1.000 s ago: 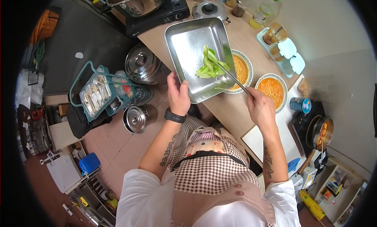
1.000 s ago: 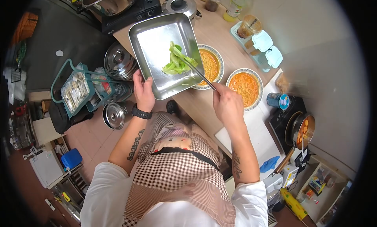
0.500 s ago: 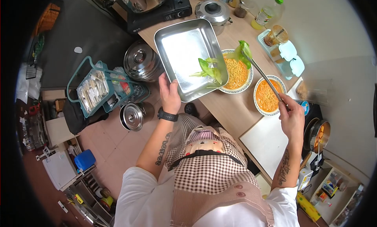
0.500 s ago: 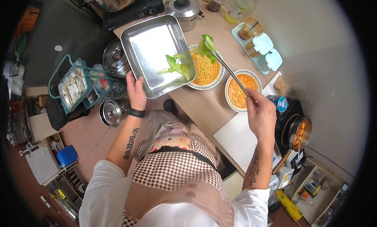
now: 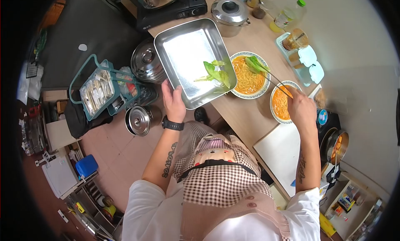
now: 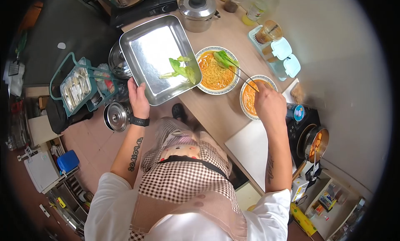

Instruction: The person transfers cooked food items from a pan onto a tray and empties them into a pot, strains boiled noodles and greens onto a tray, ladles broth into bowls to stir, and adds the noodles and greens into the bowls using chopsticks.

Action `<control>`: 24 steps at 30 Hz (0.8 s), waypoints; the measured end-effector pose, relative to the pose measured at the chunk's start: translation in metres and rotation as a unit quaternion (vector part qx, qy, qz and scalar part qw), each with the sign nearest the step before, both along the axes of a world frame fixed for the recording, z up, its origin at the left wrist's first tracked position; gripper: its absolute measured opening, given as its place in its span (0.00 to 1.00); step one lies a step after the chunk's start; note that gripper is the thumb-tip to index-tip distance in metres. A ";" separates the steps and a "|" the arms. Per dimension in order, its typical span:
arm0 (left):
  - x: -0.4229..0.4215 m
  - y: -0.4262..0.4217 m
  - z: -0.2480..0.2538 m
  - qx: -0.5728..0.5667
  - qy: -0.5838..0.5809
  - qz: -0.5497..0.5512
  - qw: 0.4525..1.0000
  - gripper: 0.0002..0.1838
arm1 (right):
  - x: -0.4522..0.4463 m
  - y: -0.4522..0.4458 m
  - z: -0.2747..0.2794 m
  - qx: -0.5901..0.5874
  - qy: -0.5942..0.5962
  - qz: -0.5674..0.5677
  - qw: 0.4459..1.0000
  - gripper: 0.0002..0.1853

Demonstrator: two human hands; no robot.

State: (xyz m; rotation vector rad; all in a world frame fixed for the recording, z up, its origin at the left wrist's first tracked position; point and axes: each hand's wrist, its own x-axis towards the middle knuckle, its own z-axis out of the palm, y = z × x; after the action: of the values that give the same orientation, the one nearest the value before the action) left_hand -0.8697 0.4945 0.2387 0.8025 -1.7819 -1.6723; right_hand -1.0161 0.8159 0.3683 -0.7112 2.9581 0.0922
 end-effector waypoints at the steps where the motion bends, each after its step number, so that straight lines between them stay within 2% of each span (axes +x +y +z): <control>1: 0.000 -0.001 0.001 -0.001 0.000 -0.002 1.000 0.22 | 0.000 0.002 0.002 0.019 -0.001 -0.006 1.000 0.11; 4: 0.002 0.000 0.003 -0.001 -0.012 -0.008 1.000 0.22 | -0.006 0.008 -0.007 0.028 -0.034 0.006 0.999 0.11; 10: 0.000 -0.002 0.001 0.004 -0.010 -0.009 1.000 0.22 | -0.001 0.019 0.012 0.000 -0.004 -0.016 1.000 0.11; 15: -0.006 -0.002 0.000 0.007 -0.010 -0.026 1.000 0.22 | -0.012 0.024 -0.010 0.012 -0.019 0.006 1.000 0.09; 18: -0.004 0.001 0.005 0.001 -0.013 -0.026 1.000 0.22 | 0.001 0.023 0.010 -0.020 -0.056 -0.042 0.997 0.08; 21: -0.005 0.000 0.001 0.015 -0.010 -0.024 1.000 0.23 | 0.005 0.029 -0.003 -0.051 -0.062 -0.054 0.995 0.08; 24: -0.008 -0.001 0.000 0.021 0.002 -0.030 0.999 0.23 | 0.005 0.026 -0.010 -0.018 -0.076 -0.079 0.994 0.09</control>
State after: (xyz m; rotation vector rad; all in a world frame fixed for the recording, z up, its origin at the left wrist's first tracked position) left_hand -0.8778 0.4937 0.2385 0.7716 -1.7894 -1.7539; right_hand -1.0115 0.8422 0.3585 -0.4641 2.8620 -0.0268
